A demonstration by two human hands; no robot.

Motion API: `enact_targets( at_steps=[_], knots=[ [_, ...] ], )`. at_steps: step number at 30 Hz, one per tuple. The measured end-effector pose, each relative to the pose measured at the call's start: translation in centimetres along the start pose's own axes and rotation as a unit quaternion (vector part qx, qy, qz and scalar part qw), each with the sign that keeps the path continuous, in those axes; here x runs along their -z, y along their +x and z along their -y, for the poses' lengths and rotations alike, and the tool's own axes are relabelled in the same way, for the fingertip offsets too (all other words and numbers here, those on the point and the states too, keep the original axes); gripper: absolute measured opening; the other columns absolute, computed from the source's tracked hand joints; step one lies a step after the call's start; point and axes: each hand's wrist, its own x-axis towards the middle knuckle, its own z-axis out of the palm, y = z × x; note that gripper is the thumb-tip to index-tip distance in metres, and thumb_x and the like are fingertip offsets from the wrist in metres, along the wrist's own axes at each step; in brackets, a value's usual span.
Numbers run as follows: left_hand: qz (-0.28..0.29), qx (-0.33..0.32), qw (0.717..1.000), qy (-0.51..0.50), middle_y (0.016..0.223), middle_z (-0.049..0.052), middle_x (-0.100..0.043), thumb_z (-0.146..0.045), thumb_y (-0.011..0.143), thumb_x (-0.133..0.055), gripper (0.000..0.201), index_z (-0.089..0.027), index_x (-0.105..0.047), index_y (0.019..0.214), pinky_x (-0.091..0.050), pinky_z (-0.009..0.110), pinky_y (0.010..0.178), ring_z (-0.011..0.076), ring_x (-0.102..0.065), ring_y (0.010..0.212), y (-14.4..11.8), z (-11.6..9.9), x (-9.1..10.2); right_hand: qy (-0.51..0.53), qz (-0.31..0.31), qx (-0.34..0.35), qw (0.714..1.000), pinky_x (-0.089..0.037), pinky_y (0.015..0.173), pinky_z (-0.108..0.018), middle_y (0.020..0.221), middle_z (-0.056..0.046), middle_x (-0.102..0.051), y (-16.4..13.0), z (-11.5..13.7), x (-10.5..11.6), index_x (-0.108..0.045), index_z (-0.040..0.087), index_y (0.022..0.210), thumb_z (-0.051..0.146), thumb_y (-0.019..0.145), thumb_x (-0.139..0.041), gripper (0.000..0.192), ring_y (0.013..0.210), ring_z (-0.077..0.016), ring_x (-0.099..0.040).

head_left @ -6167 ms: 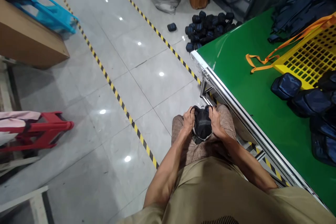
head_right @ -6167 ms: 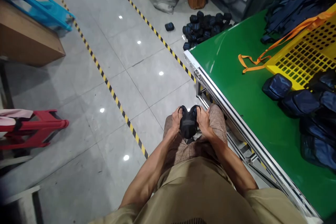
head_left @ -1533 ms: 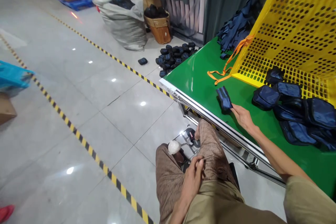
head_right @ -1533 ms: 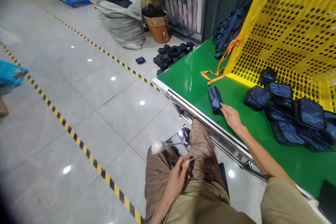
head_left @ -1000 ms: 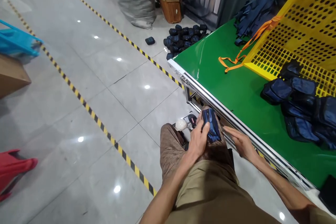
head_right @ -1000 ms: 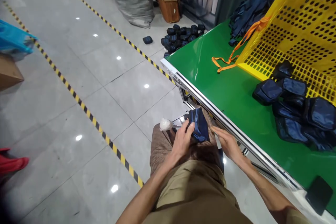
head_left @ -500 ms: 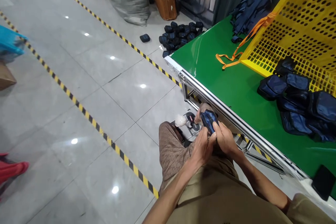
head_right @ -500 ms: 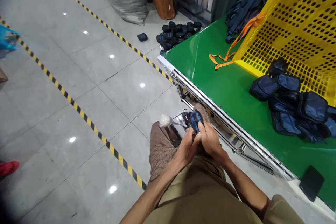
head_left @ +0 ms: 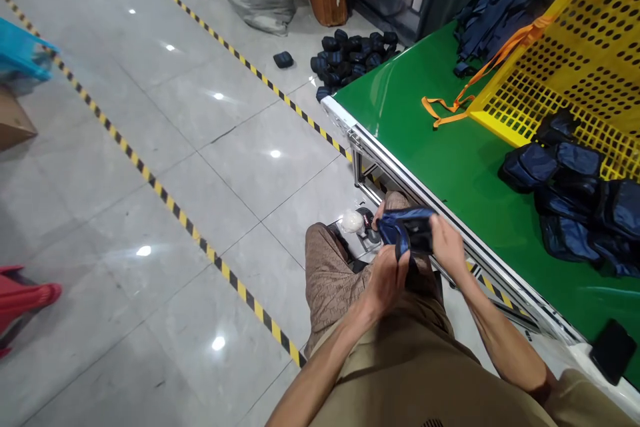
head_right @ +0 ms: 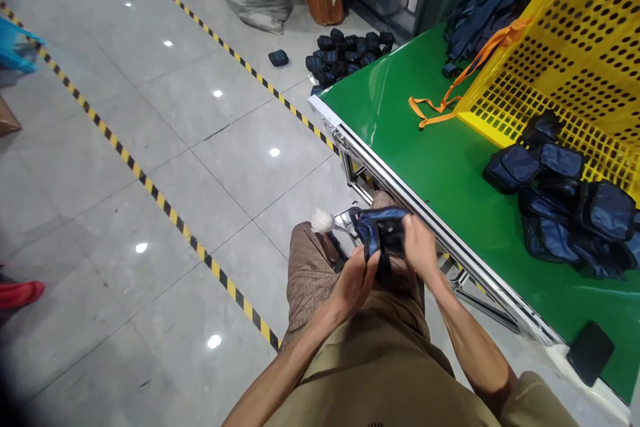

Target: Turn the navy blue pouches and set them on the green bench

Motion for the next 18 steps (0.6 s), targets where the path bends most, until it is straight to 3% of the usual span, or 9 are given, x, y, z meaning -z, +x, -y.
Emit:
enact_targets(
  at_steps=[2,4,7,10,12,14,16,18],
  knots=[
    [0.018,-0.055,0.998,-0.02,0.102,0.009,-0.075,-0.027,0.117,-0.042,0.029,-0.022,-0.067,0.105,-0.052,0.049,0.117,0.0255,-0.07,0.104,-0.3,-0.4,1.0,0.01,-0.058,-0.011,0.998,-0.047,0.079,-0.038,0.08,-0.004,-0.063,1.6,-1.4,0.7,-0.054,0.027,0.083,0.085,0.109,-0.03,0.067,0.08,-0.0259,-0.056],
    [0.016,-0.097,0.995,-0.017,0.115,0.012,-0.075,-0.026,0.117,-0.045,0.024,-0.021,-0.068,0.115,-0.047,0.055,0.126,0.0281,-0.069,0.12,-0.3,-0.7,1.5,0.013,-0.065,-0.009,0.998,-0.049,0.081,-0.038,0.082,-0.004,-0.064,2.3,-1.7,1.0,-0.057,0.026,0.086,0.085,0.109,-0.031,0.068,0.08,-0.0256,-0.057],
    [-0.007,-0.122,0.992,0.019,0.142,0.02,-0.068,-0.029,0.116,-0.05,0.025,-0.018,-0.068,0.129,-0.046,0.06,0.129,0.0345,-0.058,0.146,0.1,-1.2,1.7,-0.004,-0.099,0.02,0.995,-0.053,0.089,-0.041,0.104,-0.01,-0.075,1.0,-0.1,1.2,-0.068,0.023,0.115,0.076,0.113,-0.036,0.063,0.093,-0.0291,-0.067],
    [-0.028,-0.14,0.989,0.045,0.158,0.024,-0.059,-0.028,0.116,-0.052,0.03,-0.015,-0.065,0.139,-0.045,0.061,0.133,0.0367,-0.05,0.158,0.4,-2.4,1.7,-0.012,-0.155,0.075,0.985,-0.055,0.097,-0.043,0.134,-0.016,-0.075,-1.8,2.8,1.6,-0.064,0.022,0.144,0.072,0.117,-0.034,0.064,0.115,-0.0325,-0.071],
    [-0.052,-0.158,0.986,0.034,0.164,0.023,-0.057,-0.025,0.115,-0.052,0.037,-0.016,-0.06,0.15,-0.045,0.058,0.134,0.035,-0.049,0.162,0.2,-3.4,2.0,-0.028,-0.173,0.134,0.975,-0.056,0.085,-0.04,0.12,-0.014,-0.077,-3.4,4.7,2.2,-0.067,0.022,0.136,0.075,0.114,-0.045,0.062,0.101,-0.0308,-0.073],
    [-0.101,-0.167,0.981,0.005,0.166,0.02,-0.058,-0.021,0.115,-0.053,0.042,-0.02,-0.057,0.157,-0.048,0.053,0.132,0.0326,-0.054,0.159,-0.2,-4.5,2.5,-0.052,-0.173,0.219,0.959,-0.051,0.07,-0.035,0.091,-0.006,-0.072,-4.3,6.7,2.8,-0.068,0.023,0.111,0.067,0.111,-0.064,0.044,0.076,-0.0248,-0.066],
    [-0.157,-0.162,0.973,-0.047,0.159,0.016,-0.066,-0.023,0.114,-0.057,0.039,-0.024,-0.06,0.153,-0.057,0.046,0.12,0.0299,-0.066,0.145,-0.9,-5.3,3.3,-0.063,-0.162,0.313,0.934,-0.042,0.062,-0.033,0.074,0.001,-0.061,-4.5,8.8,3.0,-0.061,0.025,0.092,0.044,0.111,-0.073,0.03,0.062,-0.0192,-0.055],
    [-0.224,-0.111,0.961,-0.117,0.14,0.012,-0.075,-0.028,0.112,-0.063,0.026,-0.025,-0.066,0.138,-0.063,0.038,0.101,0.0255,-0.076,0.12,-1.6,-5.9,4.4,-0.077,-0.144,0.394,0.905,-0.038,0.06,-0.033,0.069,0.002,-0.059,-4.4,10.9,2.2,-0.061,0.025,0.089,0.03,0.114,-0.068,0.026,0.059,-0.0171,-0.051]
  ],
)
